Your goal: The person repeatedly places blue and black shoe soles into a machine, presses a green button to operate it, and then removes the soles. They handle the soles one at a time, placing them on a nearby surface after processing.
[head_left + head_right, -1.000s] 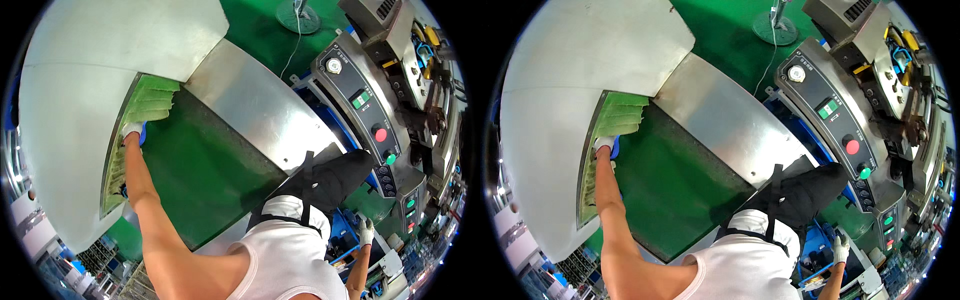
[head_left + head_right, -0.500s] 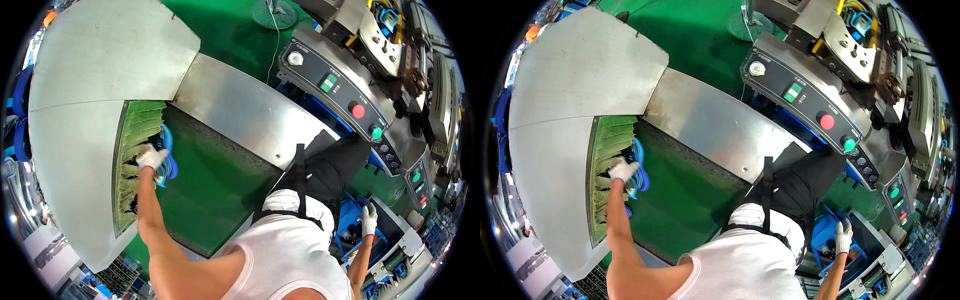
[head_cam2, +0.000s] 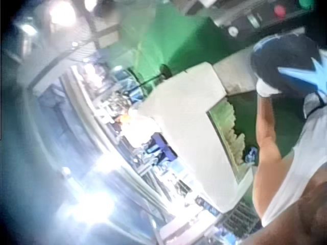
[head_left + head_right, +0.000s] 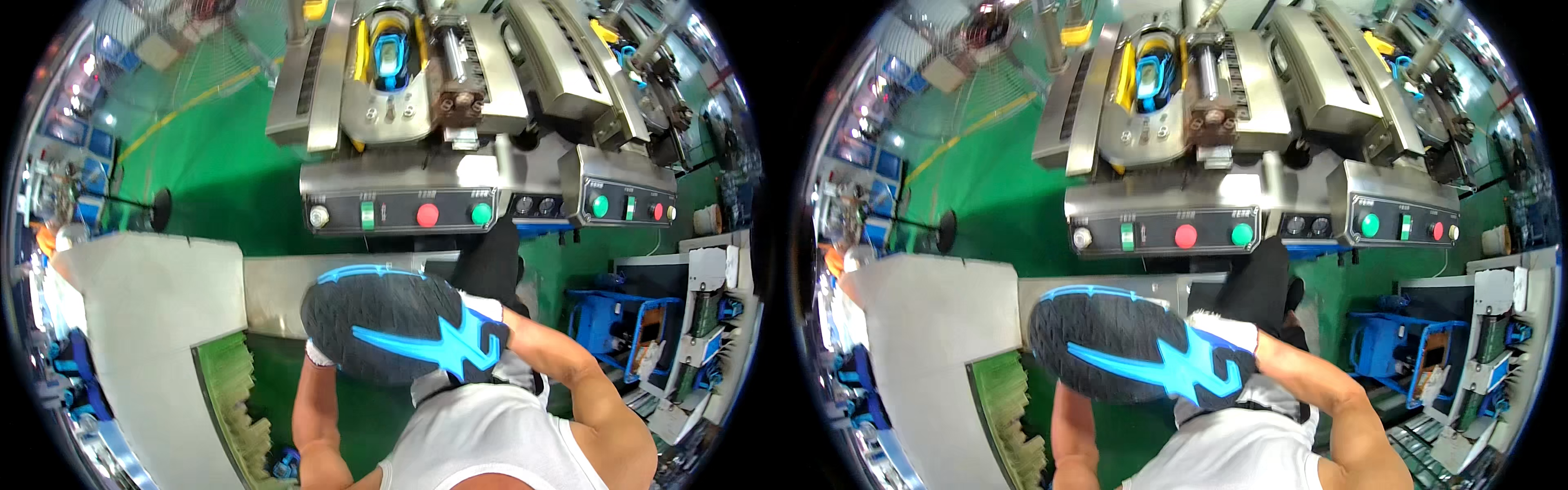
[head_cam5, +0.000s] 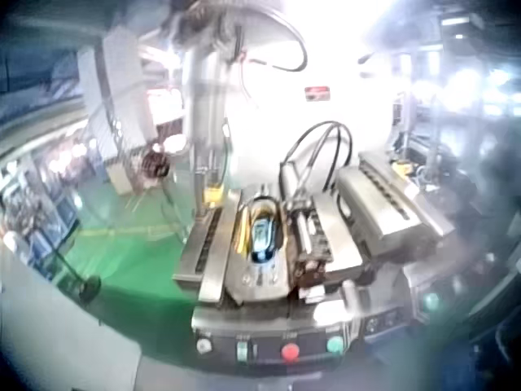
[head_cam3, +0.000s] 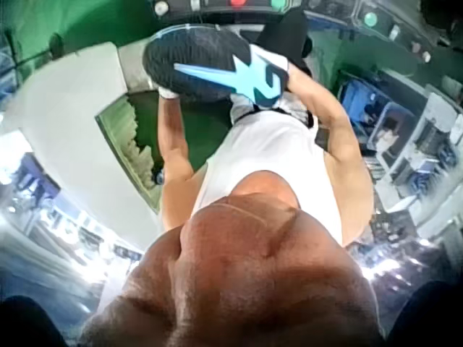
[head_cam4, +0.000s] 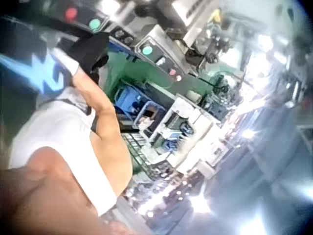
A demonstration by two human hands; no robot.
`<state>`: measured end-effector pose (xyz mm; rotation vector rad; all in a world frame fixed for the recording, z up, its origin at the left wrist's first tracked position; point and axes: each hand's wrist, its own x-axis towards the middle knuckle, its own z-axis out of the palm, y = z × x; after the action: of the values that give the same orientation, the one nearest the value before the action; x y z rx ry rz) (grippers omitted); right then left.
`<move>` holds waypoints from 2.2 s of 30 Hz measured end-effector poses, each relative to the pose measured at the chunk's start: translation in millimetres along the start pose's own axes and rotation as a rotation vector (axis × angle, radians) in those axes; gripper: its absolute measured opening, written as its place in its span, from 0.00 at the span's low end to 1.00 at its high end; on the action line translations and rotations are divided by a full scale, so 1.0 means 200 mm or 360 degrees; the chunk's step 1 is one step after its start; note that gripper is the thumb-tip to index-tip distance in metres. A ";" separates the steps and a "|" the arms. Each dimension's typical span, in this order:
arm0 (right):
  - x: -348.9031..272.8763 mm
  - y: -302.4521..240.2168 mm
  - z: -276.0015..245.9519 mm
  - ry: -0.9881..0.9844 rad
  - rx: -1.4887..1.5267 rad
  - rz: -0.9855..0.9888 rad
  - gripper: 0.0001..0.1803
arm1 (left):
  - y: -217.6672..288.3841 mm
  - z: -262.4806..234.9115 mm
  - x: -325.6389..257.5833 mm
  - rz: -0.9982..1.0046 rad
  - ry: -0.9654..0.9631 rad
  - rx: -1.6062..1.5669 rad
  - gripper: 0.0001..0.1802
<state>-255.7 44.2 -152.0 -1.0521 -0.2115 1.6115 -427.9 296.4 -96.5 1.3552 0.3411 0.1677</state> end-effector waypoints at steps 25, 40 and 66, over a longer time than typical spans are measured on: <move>-0.84 0.25 -0.34 0.0967 0.0856 -0.1342 0.67 | 0.95 0.35 2.33 0.0598 0.0474 0.2260 0.38; -0.12 -1.30 0.00 0.0903 0.0047 -0.1429 0.15 | 0.10 -0.32 -0.04 0.0017 0.1226 0.1817 0.25; 0.97 -1.92 -0.15 0.1853 -0.2001 -0.0710 0.43 | -0.63 -0.25 -0.21 -0.0240 0.1381 0.1335 0.35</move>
<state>41.0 330.3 -26.7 -2.4689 -0.6200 0.1232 -494.4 303.4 -221.0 2.0200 1.3498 0.5287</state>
